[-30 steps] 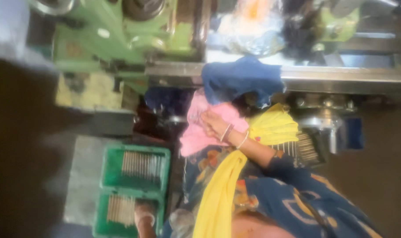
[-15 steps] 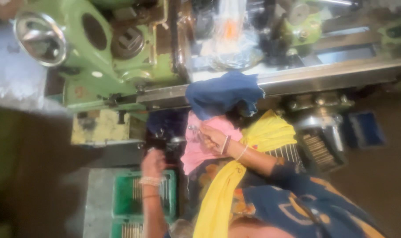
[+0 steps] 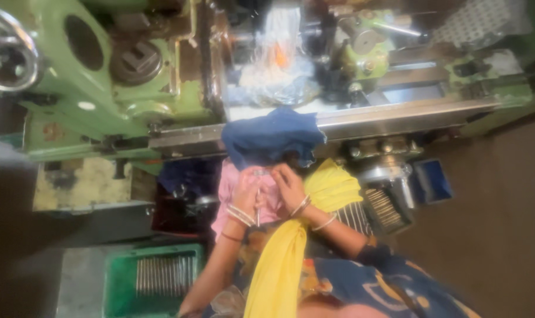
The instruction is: The person works at a lathe machine, picking up small metal rods from a green crate and handling them at the machine, then placing finished rods back into the crate. They repeatedly reach into the crate, work the machine controls with both hands, and sort the metal pieces between the crate and the workbench.
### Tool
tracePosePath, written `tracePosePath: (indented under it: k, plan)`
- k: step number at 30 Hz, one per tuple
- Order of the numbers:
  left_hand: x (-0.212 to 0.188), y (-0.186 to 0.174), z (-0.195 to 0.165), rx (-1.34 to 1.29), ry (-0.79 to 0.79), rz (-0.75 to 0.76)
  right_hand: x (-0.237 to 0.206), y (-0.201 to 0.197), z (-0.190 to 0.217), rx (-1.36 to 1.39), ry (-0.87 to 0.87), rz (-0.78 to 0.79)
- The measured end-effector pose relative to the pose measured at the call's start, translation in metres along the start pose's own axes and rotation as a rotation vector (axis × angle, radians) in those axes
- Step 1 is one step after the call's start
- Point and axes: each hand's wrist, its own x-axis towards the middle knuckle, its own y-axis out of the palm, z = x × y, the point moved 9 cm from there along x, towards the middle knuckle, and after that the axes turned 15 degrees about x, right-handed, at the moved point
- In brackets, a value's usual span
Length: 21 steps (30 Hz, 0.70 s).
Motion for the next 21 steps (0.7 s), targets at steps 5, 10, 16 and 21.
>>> tracePosePath:
  k: [5,10,16,21]
  plan:
    - [-0.023,0.0,-0.045,0.133,0.363,-0.131,0.007,0.016,0.029,-0.369,-0.219,0.066]
    - [-0.094,0.063,-0.135,1.518,1.052,-0.495,-0.024,0.04,-0.016,0.684,0.754,0.19]
    - [-0.055,0.078,-0.103,1.821,0.586,0.224,-0.063,0.027,-0.009,0.417,0.91,0.362]
    - [-0.083,0.114,-0.12,1.587,1.195,0.113,-0.089,0.023,-0.016,0.088,0.928,0.401]
